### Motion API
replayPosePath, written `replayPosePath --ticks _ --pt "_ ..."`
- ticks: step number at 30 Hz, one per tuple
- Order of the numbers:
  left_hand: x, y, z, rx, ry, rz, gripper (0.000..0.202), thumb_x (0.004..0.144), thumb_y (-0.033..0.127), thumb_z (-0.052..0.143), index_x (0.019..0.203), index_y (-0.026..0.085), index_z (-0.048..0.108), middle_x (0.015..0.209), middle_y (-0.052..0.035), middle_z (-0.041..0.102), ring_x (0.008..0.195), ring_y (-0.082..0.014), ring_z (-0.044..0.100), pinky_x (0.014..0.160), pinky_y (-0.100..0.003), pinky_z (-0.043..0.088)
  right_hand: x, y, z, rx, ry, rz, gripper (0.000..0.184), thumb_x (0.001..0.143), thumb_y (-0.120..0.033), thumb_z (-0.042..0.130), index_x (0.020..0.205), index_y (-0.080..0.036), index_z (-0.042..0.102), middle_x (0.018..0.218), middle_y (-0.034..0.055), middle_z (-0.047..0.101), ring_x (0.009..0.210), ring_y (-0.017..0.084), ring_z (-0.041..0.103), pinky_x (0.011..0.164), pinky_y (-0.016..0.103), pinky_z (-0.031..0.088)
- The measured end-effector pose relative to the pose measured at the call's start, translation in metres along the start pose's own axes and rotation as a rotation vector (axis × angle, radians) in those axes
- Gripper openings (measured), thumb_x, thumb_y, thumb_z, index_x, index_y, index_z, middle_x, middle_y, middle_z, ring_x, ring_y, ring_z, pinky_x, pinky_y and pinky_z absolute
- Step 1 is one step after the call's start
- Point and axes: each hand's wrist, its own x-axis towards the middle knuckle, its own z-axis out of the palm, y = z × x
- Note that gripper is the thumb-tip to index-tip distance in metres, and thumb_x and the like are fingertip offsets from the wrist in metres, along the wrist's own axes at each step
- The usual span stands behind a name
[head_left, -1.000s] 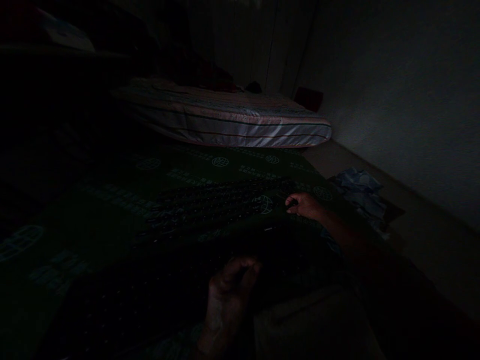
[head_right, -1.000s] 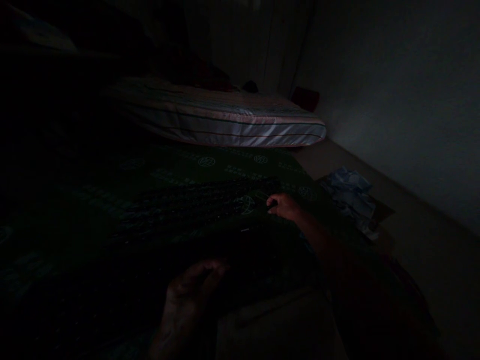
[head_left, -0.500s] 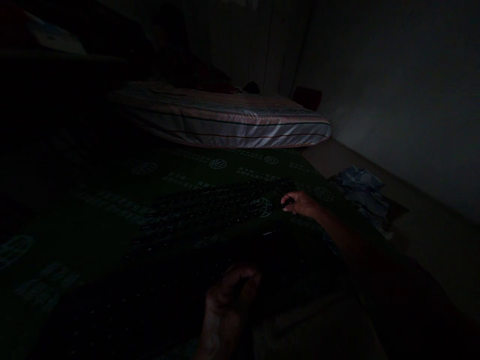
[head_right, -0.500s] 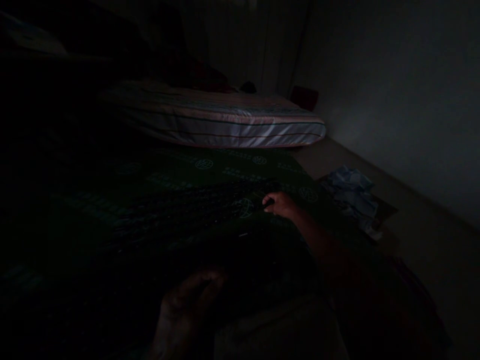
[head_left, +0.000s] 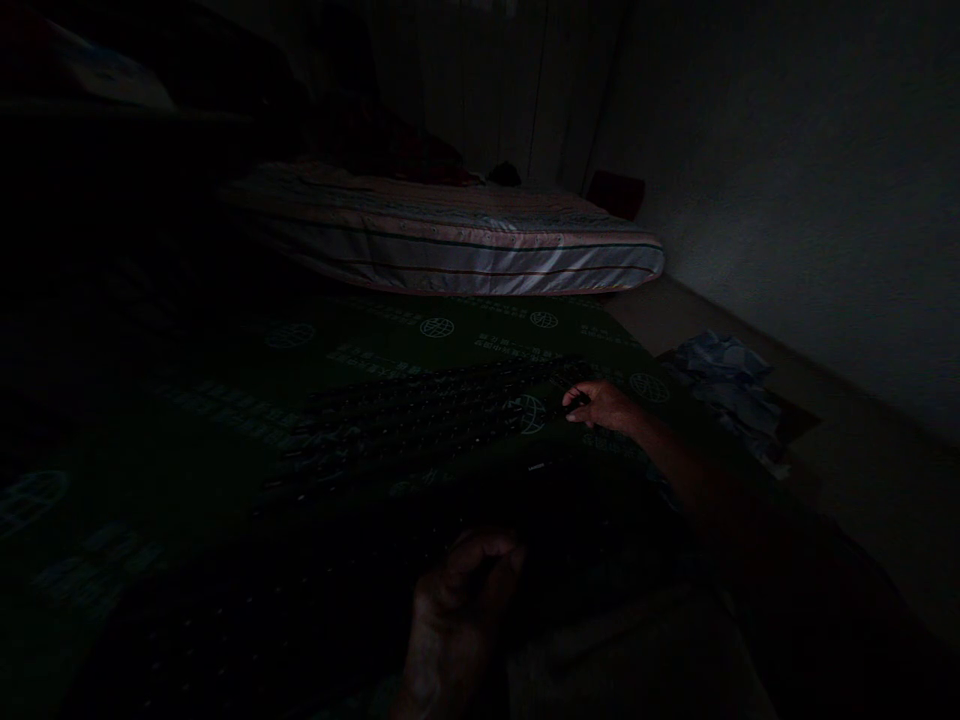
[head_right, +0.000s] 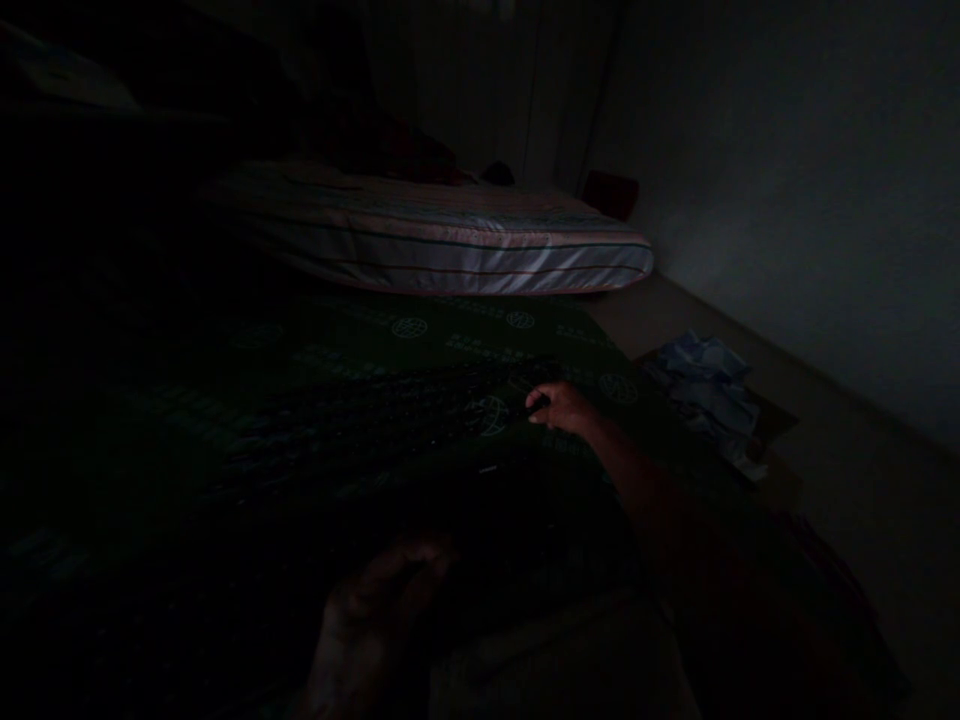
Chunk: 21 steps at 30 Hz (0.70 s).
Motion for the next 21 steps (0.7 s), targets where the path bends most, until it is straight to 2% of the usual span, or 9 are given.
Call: replayPosePath --ticks 10,21 --pt "-0.0013 -0.0039 -0.0012 0.005 0.002 0.002 0.01 0.072 0.03 0.062 0.071 0.021 0.068 0.08 -0.001 0.069 0.076 -0.0152 0.064 0.068 -0.02 0.05 -0.0029 -0.0034 0.0013 0.0 0.017 0.006 0.018 0.062 -0.015 0.065 0.079 -0.016 0.06 0.049 -0.0079 0.048 0.04 0.005 0.045 0.043 0.017 0.034" --pt "-0.0015 0.0006 -0.0033 0.032 0.003 0.041 0.009 0.071 0.03 0.062 0.069 0.023 0.067 0.077 0.0001 0.069 0.073 -0.0154 0.065 0.067 -0.02 0.052 -0.0059 -0.0058 0.0056 -0.023 0.058 -0.012 0.017 0.062 -0.016 0.064 0.078 -0.017 0.06 0.046 -0.0082 0.047 0.041 0.006 0.046 0.043 0.017 0.032"
